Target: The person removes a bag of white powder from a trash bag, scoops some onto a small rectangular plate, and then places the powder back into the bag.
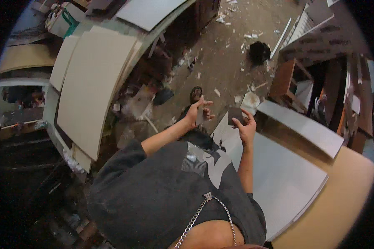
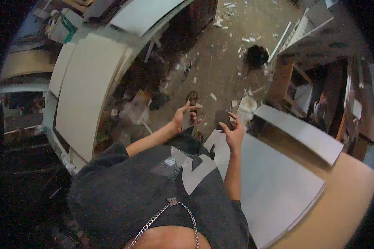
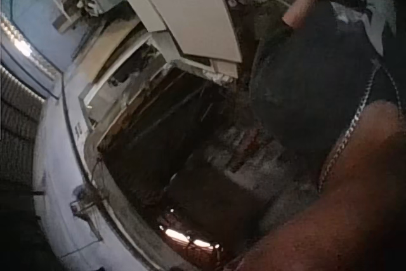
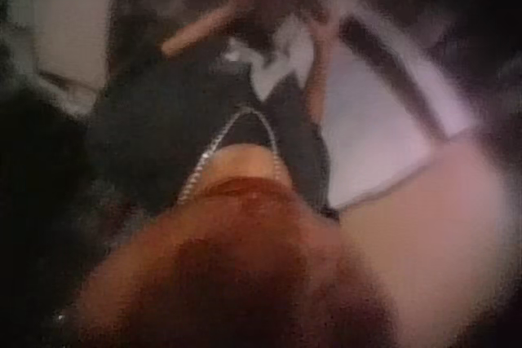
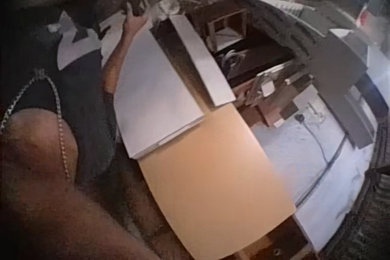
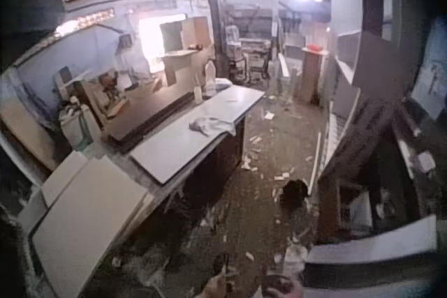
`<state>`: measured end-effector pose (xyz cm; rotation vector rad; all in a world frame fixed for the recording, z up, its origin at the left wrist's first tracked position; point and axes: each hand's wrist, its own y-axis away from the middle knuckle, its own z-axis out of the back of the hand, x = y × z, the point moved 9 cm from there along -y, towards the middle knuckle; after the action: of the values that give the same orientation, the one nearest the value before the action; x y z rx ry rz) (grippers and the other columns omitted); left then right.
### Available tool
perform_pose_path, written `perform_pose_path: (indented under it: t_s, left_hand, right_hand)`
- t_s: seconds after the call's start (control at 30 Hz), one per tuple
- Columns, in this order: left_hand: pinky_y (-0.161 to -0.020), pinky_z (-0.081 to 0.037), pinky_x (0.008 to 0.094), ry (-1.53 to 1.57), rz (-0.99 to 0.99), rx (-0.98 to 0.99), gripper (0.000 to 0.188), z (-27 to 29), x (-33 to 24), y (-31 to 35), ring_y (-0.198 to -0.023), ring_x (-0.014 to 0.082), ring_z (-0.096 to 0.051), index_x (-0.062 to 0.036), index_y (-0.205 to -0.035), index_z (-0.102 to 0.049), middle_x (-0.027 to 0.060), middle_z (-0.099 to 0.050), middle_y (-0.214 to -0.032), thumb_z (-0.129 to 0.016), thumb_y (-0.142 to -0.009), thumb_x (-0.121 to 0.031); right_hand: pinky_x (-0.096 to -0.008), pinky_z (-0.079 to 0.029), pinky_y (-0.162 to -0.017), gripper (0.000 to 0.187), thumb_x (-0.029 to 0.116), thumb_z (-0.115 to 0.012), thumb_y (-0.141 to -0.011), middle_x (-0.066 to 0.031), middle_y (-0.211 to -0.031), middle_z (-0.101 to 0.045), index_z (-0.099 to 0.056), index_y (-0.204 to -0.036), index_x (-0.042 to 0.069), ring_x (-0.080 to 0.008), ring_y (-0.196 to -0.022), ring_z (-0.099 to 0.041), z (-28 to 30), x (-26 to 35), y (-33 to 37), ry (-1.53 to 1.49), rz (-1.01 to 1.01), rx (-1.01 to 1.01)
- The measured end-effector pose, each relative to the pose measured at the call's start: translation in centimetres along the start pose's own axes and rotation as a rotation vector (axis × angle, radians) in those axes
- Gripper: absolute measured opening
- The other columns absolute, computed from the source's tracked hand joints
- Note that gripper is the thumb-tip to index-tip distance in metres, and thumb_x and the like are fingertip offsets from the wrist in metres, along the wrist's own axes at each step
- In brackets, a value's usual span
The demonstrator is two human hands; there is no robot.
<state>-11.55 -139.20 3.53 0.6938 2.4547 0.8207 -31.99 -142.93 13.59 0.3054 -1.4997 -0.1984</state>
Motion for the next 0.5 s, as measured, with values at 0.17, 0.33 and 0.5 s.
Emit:
perform_pose_path:
  t_s: [0.17,0.33,0.5]
  left_hand:
    - [-0.089,-0.050,0.0469,0.040,-0.041,0.117,0.058,-6.8,-11.1,-8.9,-0.059,0.0195,-0.057,-0.0072,-0.128,-0.050,0.0031,-0.054,-0.067,-0.045,-0.095,-0.055]
    - [-0.091,-0.048,0.0526,0.012,-0.095,0.324,0.057,-15.3,-23.3,-17.6,-0.072,0.0193,-0.060,-0.0103,-0.129,-0.049,0.0045,-0.060,-0.076,-0.037,-0.097,-0.055]
    - [-0.089,-0.050,0.0519,-0.058,-0.071,0.252,0.060,-20.8,-32.2,-23.7,-0.092,0.0187,-0.056,-0.0178,-0.134,-0.047,0.0031,-0.059,-0.097,-0.032,-0.095,-0.061]
  right_hand:
    - [-0.0258,-0.050,-0.066,0.029,0.012,-0.069,-0.086,-0.0079,-0.085,-0.067,-0.059,-0.112,0.004,-0.0103,-0.072,-0.061,3.4,5.0,-15.3,0.183,0.104,-0.105]
    - [-0.0315,-0.048,-0.070,0.032,0.023,-0.075,-0.080,-0.0097,-0.084,-0.067,-0.066,-0.100,0.000,-0.0163,-0.075,-0.060,11.6,-3.2,-24.4,0.539,0.042,-0.454]
    - [-0.0407,-0.048,-0.085,0.034,0.018,-0.072,-0.075,-0.0215,-0.102,-0.067,-0.066,-0.103,-0.001,-0.0313,-0.097,-0.064,14.9,-16.6,-21.0,0.811,-0.595,-0.453]
